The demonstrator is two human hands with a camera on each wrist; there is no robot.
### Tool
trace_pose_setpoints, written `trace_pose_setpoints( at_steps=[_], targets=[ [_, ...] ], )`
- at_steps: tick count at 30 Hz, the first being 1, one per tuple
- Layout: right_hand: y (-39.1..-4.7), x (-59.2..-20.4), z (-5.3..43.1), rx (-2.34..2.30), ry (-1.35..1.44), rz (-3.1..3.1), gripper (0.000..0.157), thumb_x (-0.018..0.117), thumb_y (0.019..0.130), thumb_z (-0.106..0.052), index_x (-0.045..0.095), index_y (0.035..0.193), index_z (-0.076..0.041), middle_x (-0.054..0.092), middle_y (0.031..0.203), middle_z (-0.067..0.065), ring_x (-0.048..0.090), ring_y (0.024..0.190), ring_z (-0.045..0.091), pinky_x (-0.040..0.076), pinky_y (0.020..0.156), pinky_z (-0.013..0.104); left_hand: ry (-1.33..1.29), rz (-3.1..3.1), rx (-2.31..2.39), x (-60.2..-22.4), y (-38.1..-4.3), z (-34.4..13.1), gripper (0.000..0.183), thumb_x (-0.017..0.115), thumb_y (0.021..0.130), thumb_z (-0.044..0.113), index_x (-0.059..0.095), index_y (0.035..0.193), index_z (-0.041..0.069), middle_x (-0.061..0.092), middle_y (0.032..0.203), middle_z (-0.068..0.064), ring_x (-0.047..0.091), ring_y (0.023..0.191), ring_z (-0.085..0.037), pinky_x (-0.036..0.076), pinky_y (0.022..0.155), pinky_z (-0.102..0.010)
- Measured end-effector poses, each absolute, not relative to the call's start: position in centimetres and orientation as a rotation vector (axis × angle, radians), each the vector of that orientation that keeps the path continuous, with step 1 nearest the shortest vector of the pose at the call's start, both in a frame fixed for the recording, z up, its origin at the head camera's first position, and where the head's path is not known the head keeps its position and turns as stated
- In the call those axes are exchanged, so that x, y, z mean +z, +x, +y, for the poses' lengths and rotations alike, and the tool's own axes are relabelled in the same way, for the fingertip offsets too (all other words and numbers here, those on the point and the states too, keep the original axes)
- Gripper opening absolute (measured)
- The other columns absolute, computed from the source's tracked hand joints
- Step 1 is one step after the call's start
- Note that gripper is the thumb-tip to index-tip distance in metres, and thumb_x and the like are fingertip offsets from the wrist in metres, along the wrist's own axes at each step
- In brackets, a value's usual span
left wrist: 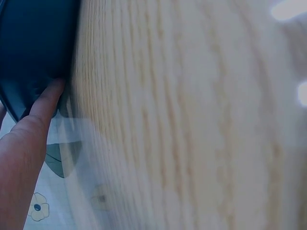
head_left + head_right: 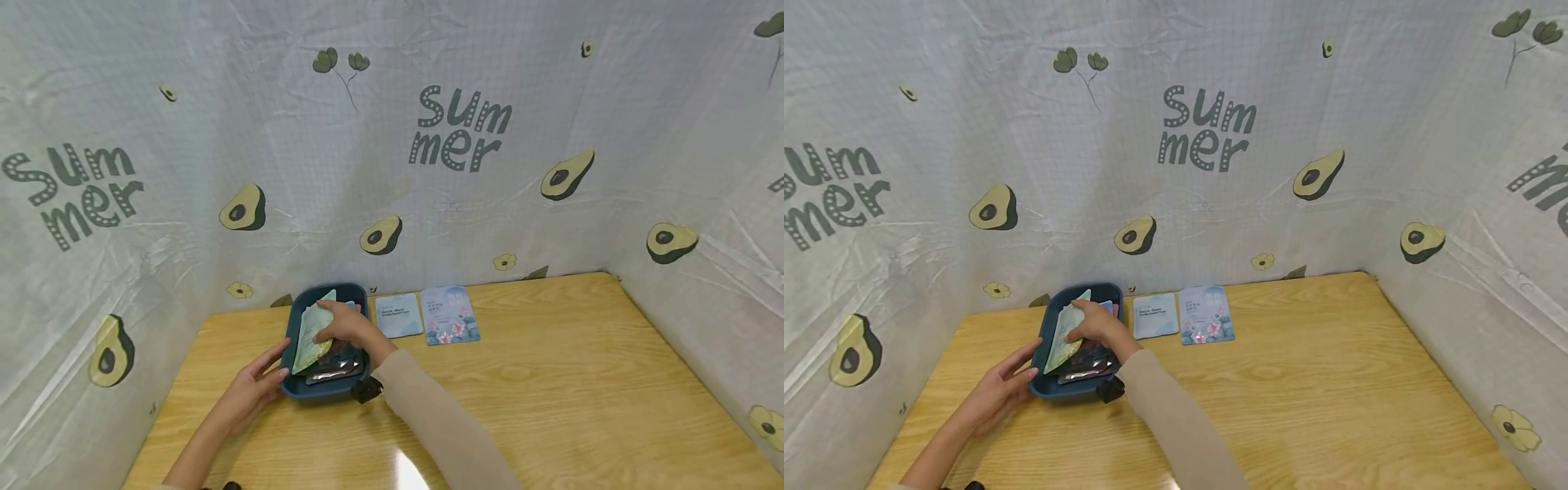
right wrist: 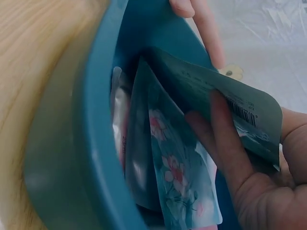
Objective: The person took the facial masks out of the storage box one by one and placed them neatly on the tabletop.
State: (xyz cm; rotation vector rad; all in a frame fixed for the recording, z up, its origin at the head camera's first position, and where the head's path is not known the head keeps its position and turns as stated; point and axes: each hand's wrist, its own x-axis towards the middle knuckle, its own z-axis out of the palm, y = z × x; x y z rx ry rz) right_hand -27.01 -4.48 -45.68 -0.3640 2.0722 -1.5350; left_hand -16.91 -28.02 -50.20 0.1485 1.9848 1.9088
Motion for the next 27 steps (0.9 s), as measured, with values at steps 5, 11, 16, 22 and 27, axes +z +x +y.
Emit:
trace_pose_setpoints(
  at_steps=[5,11,16,22,27],
  targets=[
    [-27.2,-46.1,-3.8,-1.582,-0.414,2.078,0.084,0.079,0.088,-0.002,0.038,0.159,-0.02,0.03,0.164,0.015,0.065,0.068,0.038,0.06,0.07,0.051,0.159,1.98,1.911,-50.2,-16.9,-28.1,0.071,0.055,0.106,0.016,0.016,0.165,0.015,0.004,0.169,-0.018,0.05,0.128,-0.004,0.052,0.1,-0.032],
    [-27.3,-46.2,-2.4,-1.494,-0.546,2.201,0.083,0.08,0.089,-0.009,0.038,0.159,-0.022,0.041,0.158,0.006,0.051,0.058,0.02,0.056,0.063,0.044,0.128,1.979,1.915,-50.2,-16.8,-27.9,0.071,0.056,0.106,0.016,0.016,0.165,0.016,0.005,0.169,-0.016,0.039,0.14,-0.022,0.051,0.101,-0.032],
    [-27.1,-45.9,-0.7,-1.424,-0.642,2.303,0.082,0.079,0.09,-0.013,0.037,0.159,-0.024,0.036,0.162,0.003,0.06,0.093,0.023,0.05,0.072,0.034,0.127,1.976,1.925,-50.2,-16.8,-27.8,0.072,0.057,0.106,0.016,0.016,0.165,0.016,0.005,0.169,-0.016,0.041,0.139,-0.017,0.051,0.101,-0.031],
    [-26.5,-45.4,1.4,-1.512,-0.67,2.264,0.082,0.077,0.091,-0.012,0.035,0.159,-0.026,0.033,0.164,0.002,0.054,0.106,0.016,0.046,0.071,0.03,0.134,1.987,1.919,-50.0,-16.8,-27.9,0.071,0.056,0.106,0.016,0.017,0.165,0.017,0.005,0.169,-0.016,0.042,0.137,-0.013,0.051,0.101,-0.032],
    [-26.0,-45.1,3.1,-1.589,-0.665,2.236,0.08,0.076,0.092,-0.013,0.035,0.159,-0.03,0.037,0.161,0.002,0.051,0.091,0.016,0.044,0.065,0.031,0.117,1.984,1.922,-49.8,-16.8,-27.9,0.072,0.057,0.106,0.017,0.016,0.165,0.017,0.004,0.169,-0.017,0.025,0.148,-0.035,0.05,0.103,-0.035]
  ],
)
